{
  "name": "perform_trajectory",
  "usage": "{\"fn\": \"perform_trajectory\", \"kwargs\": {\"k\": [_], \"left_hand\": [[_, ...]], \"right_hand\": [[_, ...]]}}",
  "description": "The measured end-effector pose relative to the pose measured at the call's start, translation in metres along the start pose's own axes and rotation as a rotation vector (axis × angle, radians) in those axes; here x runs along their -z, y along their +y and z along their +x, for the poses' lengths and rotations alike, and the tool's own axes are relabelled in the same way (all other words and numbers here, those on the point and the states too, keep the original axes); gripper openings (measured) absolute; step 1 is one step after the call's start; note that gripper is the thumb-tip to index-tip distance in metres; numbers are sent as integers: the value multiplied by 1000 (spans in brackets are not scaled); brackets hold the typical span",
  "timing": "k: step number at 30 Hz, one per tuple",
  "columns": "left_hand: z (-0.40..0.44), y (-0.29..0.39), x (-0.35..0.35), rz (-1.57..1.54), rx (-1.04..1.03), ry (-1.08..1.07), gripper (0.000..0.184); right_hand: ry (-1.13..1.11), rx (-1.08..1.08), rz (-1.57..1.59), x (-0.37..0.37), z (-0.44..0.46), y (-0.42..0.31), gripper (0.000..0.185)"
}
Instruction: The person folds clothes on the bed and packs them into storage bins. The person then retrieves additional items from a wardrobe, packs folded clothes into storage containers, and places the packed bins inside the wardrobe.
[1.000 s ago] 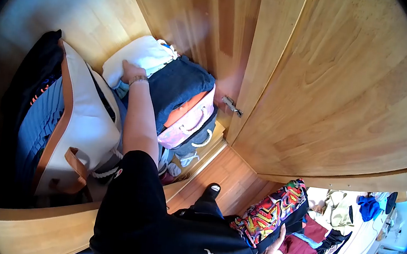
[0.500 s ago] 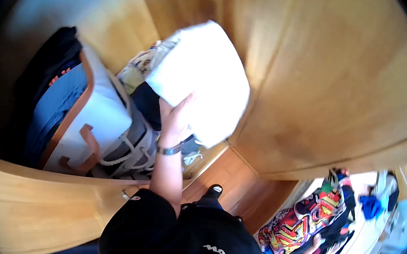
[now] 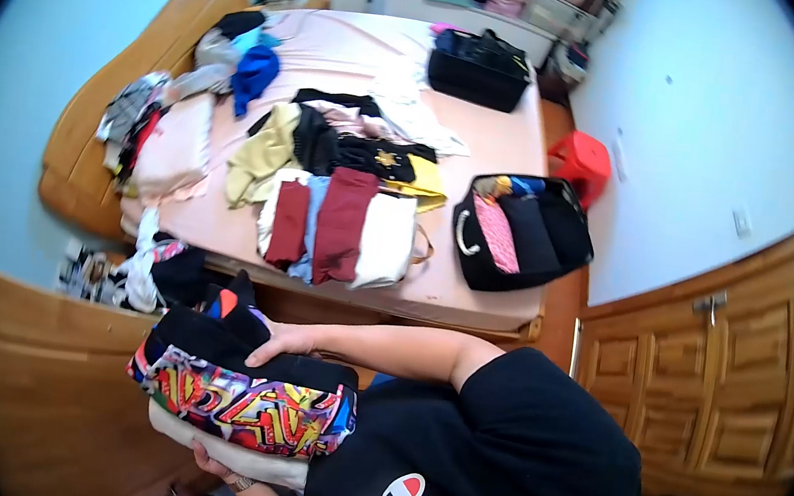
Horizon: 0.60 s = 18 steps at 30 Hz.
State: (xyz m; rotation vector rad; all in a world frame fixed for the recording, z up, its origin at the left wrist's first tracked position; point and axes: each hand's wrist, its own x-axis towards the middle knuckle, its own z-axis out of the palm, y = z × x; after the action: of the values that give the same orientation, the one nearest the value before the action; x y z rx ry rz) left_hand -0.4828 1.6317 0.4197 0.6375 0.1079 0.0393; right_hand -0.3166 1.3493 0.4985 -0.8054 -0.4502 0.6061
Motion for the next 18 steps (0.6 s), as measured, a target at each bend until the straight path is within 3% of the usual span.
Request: {"fn": "perform_trajectory", "kwargs": {"k": [1, 3, 7, 11, 13, 15, 18], "left_hand": [[19, -3, 36, -11, 69, -138, 79], [63, -9, 65, -89, 163, -355, 78], [135, -14, 44, 77, 388, -311, 79], [146, -62, -41, -48, 653, -473, 80], [138, -90, -71, -71, 759, -403, 80], [135, -116, -86, -61, 822, -313, 80], [131, -151, -108, -93, 910, -300, 83]], "right_hand": [[115, -67, 80, 2, -13, 20, 85], [134, -287, 347, 10, -30, 35, 76], [381, -385, 547, 14, -70, 18, 58], [537, -38, 455, 12, -121, 2, 54], [613, -93, 530, 19, -155, -11, 53], [670, -198, 651, 39, -184, -12, 41], [732, -153, 643, 59, -216, -20, 46]]}}
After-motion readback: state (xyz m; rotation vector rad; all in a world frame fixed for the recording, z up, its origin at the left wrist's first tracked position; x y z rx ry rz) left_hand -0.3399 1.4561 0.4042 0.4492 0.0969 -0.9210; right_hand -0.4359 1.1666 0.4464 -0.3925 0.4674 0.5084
